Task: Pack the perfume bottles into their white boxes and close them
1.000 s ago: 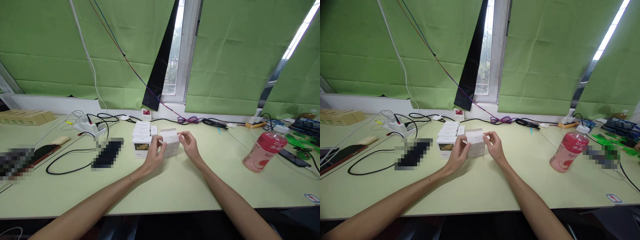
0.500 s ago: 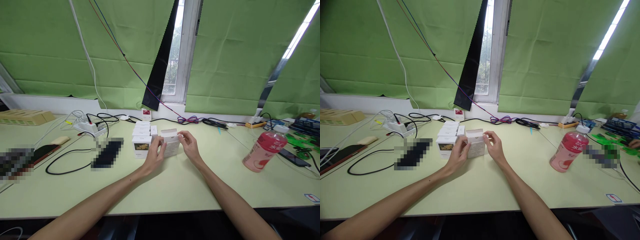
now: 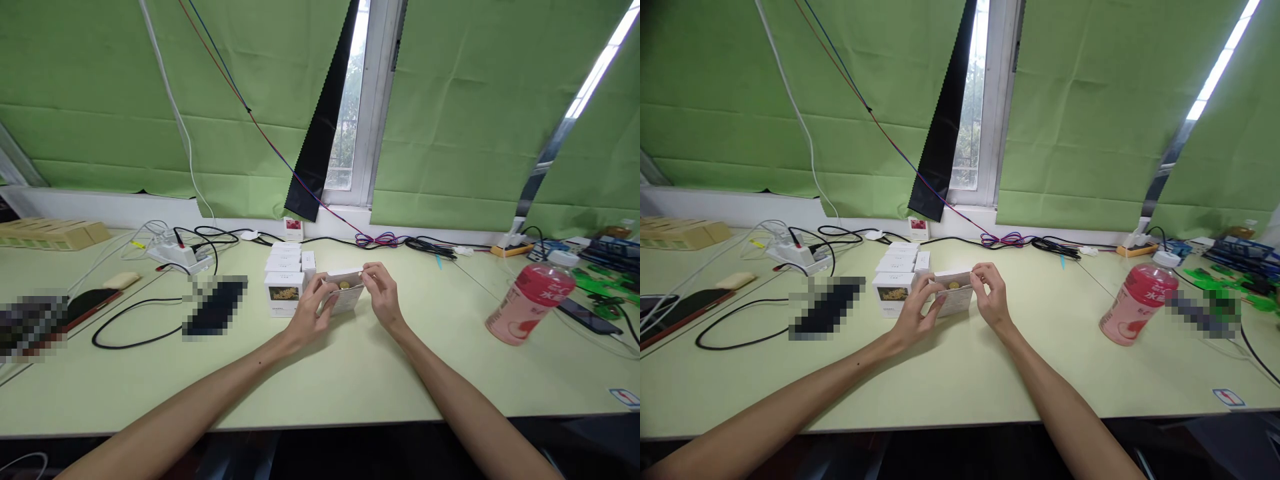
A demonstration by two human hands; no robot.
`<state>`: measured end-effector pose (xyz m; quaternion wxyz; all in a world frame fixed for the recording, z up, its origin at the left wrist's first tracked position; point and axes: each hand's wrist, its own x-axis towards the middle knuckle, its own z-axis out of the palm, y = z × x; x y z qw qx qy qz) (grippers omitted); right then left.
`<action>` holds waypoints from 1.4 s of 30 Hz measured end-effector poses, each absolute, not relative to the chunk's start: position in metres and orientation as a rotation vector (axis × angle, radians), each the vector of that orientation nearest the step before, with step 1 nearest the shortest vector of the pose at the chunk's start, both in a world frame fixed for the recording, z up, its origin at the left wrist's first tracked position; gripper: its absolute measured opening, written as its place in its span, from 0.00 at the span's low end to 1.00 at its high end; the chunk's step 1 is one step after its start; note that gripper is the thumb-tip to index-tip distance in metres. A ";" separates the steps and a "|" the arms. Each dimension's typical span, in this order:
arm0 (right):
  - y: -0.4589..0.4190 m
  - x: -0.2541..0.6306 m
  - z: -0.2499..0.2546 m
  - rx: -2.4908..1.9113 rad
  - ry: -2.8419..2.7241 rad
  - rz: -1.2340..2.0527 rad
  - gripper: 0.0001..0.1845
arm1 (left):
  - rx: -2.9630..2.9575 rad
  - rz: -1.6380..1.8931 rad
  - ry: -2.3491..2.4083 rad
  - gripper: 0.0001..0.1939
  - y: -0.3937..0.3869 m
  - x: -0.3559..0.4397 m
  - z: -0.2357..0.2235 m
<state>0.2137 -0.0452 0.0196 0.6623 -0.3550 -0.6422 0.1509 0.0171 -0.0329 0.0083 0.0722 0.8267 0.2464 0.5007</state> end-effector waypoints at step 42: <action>-0.041 0.208 0.019 -0.869 -1.357 0.583 0.23 | 2.830 1.975 0.874 0.17 -0.036 0.019 0.020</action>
